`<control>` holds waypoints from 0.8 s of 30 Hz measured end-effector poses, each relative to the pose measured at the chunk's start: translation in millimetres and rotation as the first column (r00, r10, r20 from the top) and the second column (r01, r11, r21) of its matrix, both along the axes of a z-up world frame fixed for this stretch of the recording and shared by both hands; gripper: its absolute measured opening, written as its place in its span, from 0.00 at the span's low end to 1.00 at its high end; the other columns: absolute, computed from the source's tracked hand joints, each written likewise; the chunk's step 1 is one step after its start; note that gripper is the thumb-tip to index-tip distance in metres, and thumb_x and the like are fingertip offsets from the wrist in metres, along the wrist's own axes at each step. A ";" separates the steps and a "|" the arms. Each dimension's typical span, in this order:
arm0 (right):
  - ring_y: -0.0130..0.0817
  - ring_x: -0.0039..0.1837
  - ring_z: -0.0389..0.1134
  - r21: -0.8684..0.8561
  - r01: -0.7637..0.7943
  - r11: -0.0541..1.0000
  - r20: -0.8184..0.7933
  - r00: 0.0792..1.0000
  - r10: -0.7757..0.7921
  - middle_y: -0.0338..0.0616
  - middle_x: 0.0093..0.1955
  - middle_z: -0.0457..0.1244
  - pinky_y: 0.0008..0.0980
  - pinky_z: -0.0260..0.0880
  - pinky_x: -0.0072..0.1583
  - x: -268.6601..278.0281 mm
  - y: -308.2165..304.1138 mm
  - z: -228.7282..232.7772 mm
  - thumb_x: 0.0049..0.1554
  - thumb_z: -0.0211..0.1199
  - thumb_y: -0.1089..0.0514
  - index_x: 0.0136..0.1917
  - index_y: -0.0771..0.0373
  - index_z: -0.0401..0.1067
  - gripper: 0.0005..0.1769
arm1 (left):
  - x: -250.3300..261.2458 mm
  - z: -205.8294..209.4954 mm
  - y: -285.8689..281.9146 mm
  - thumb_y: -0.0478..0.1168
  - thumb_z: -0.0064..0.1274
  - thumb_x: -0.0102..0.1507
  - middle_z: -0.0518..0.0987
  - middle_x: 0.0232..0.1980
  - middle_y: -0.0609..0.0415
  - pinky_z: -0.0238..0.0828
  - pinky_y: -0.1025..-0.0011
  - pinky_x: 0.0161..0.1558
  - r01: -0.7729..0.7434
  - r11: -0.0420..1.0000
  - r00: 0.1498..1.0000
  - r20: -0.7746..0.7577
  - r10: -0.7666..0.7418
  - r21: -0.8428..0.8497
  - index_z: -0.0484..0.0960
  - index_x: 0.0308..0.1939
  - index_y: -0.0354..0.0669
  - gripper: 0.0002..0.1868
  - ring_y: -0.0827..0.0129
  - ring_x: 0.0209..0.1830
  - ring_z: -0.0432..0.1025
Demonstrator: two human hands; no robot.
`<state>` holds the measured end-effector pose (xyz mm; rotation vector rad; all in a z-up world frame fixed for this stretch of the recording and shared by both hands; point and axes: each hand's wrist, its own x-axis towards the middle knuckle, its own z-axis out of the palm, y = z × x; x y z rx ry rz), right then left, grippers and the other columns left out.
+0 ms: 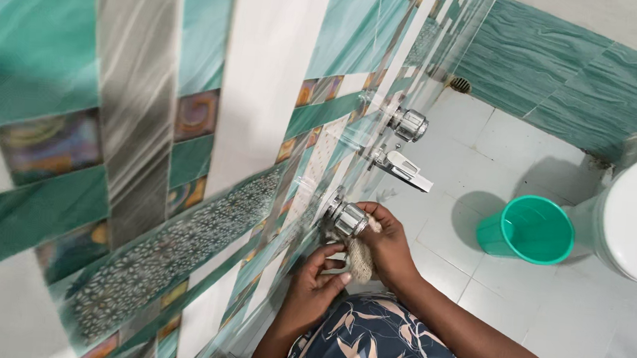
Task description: The person wipes a small white sink and multiple chrome faucets and fixtures with a cloth.
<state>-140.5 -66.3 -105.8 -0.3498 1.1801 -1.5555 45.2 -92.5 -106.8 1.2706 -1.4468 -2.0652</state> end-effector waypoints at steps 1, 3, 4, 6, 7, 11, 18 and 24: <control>0.33 0.48 0.72 -0.001 -0.003 1.000 -0.001 1.000 0.003 0.48 0.51 0.70 0.33 0.75 0.50 2.2 -3.9 -0.4 0.55 0.58 0.73 0.60 0.68 0.72 0.19 | -3.0 5.1 -0.3 0.37 0.59 0.62 0.75 0.55 0.54 0.75 0.73 0.49 0.032 0.999 0.996 -0.087 -0.036 -0.041 0.73 0.62 0.42 0.25 0.74 0.48 0.76; 0.32 0.46 0.74 0.052 0.010 0.999 -0.022 1.000 -0.009 0.50 0.51 0.72 0.31 0.76 0.48 6.2 -7.9 -1.7 0.51 0.54 0.73 0.62 0.65 0.73 0.25 | -0.6 8.8 -2.1 0.37 0.59 0.61 0.75 0.62 0.57 0.76 0.74 0.53 0.066 0.994 0.982 -0.172 -0.079 -0.082 0.68 0.65 0.44 0.28 0.75 0.53 0.76; 0.32 0.46 0.74 0.054 0.015 0.998 -0.022 1.000 -0.013 0.50 0.51 0.72 0.31 0.76 0.48 9.4 -4.9 -1.6 0.51 0.54 0.73 0.62 0.65 0.73 0.25 | 3.4 7.6 -1.9 0.38 0.58 0.63 0.78 0.58 0.54 0.76 0.72 0.51 0.049 0.998 0.986 -0.157 -0.053 -0.029 0.72 0.61 0.40 0.24 0.73 0.52 0.76; 0.30 0.49 0.74 0.079 -0.113 0.991 -0.008 0.994 0.114 0.47 0.52 0.72 0.29 0.77 0.52 14.3 0.4 0.3 0.56 0.61 0.72 0.59 0.69 0.73 0.17 | 10.8 1.5 -7.0 0.38 0.58 0.64 0.80 0.54 0.50 0.77 0.71 0.50 0.038 0.999 0.989 -0.145 -0.036 0.014 0.75 0.58 0.37 0.20 0.71 0.51 0.77; 0.30 0.49 0.74 0.081 -0.106 0.991 -0.007 0.994 0.107 0.47 0.52 0.72 0.29 0.77 0.52 16.8 4.2 0.1 0.56 0.61 0.72 0.59 0.69 0.73 0.17 | 17.6 -1.8 -7.1 0.38 0.59 0.64 0.81 0.53 0.49 0.77 0.70 0.51 0.063 0.998 0.993 -0.104 -0.062 0.012 0.76 0.57 0.35 0.19 0.70 0.51 0.77; 0.33 0.48 0.74 0.054 -0.232 0.971 0.010 0.973 0.232 0.51 0.48 0.73 0.33 0.76 0.52 15.0 5.9 -8.4 0.59 0.64 0.72 0.56 0.74 0.76 0.11 | 19.3 -6.3 -6.0 0.38 0.61 0.65 0.84 0.50 0.45 0.75 0.68 0.50 0.118 0.992 0.992 -0.052 -0.116 0.044 0.78 0.56 0.30 0.19 0.67 0.49 0.77; 0.30 0.47 0.74 0.103 -0.109 0.989 0.066 0.992 0.103 0.46 0.48 0.74 0.29 0.78 0.51 12.7 0.8 2.6 0.56 0.60 0.69 0.55 0.69 0.77 0.14 | 5.4 -1.1 -12.2 0.43 0.57 0.60 0.75 0.57 0.62 0.75 0.68 0.54 0.062 0.996 0.998 -0.030 -0.060 0.064 0.60 0.70 0.56 0.36 0.77 0.55 0.74; 0.28 0.46 0.73 0.076 -0.311 0.947 0.138 0.944 0.299 0.44 0.47 0.74 0.30 0.75 0.49 21.4 17.4 20.1 0.59 0.67 0.61 0.54 0.68 0.79 0.11 | 28.5 -33.3 0.5 0.49 0.48 0.71 0.80 0.45 0.48 0.69 0.67 0.49 0.093 0.990 0.986 -0.151 -0.077 0.108 0.78 0.56 0.31 0.22 0.68 0.45 0.71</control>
